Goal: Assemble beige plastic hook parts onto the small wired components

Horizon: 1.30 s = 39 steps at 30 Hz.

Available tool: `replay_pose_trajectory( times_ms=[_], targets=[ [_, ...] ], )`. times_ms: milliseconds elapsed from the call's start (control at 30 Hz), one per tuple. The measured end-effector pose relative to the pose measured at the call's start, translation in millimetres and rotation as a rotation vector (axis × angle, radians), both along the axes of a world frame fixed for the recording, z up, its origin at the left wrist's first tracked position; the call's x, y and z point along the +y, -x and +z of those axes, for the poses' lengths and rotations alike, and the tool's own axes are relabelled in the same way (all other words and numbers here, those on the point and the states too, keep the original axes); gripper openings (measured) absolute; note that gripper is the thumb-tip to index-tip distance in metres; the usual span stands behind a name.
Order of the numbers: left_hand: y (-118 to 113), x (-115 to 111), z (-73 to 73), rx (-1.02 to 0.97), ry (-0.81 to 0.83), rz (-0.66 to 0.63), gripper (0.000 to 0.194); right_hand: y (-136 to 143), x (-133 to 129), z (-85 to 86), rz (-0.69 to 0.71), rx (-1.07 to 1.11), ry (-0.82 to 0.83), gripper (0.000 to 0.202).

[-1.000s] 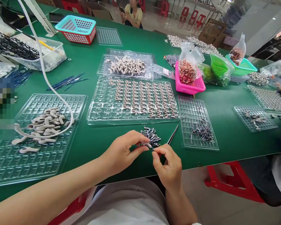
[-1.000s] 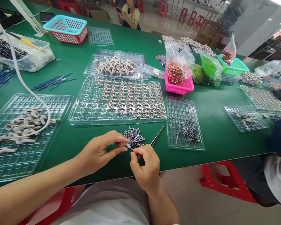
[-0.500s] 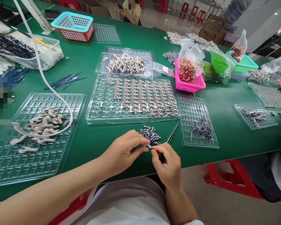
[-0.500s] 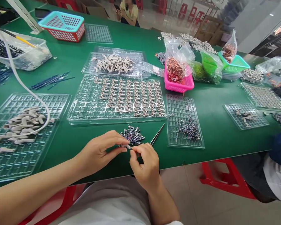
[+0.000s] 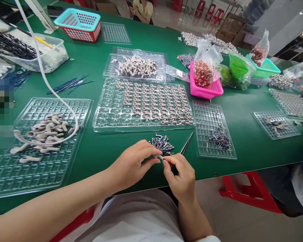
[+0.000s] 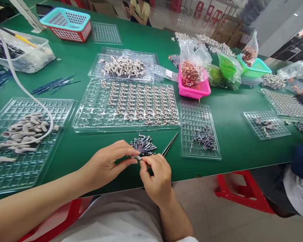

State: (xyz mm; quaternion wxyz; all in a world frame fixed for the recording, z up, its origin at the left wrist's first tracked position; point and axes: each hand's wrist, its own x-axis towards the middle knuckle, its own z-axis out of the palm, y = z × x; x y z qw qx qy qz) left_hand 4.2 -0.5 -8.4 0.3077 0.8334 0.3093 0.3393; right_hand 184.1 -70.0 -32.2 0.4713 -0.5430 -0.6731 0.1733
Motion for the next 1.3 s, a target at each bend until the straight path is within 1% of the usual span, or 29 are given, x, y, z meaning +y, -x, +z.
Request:
replay_pose_trajectory(
  times_ms=[200, 367, 600, 833, 1067, 1300],
  targets=[
    [-0.1, -2.1, -1.3, -0.020, 0.077, -0.001, 0.014, -2.1, -1.3, -0.2, 0.002, 0.023, -0.020, 0.020],
    [-0.9, -3.6, -0.3, -0.064, 0.145, 0.008, 0.014, -4.7, -3.2, 0.8, 0.040, 0.126, -0.002, 0.024],
    [-1.6, -3.4, -0.3, -0.102, 0.143, -0.010, 0.015, -4.4, -3.3, -0.6, 0.042, 0.186, 0.004, 0.027],
    [-2.0, -5.2, 0.8, -0.102, 0.166, -0.017, 0.016, -4.3, -4.2, -1.0, 0.037, 0.171, -0.025, 0.029],
    [-2.5, -5.2, -1.3, -0.119, 0.129, -0.029, 0.013, -4.1, -3.2, -2.8, 0.037, 0.157, -0.064, 0.032],
    [-3.4, -5.2, -1.4, -0.109, 0.107, -0.037, 0.013, -3.7, -3.9, -2.4, 0.022, 0.129, -0.066, 0.029]
  ],
)
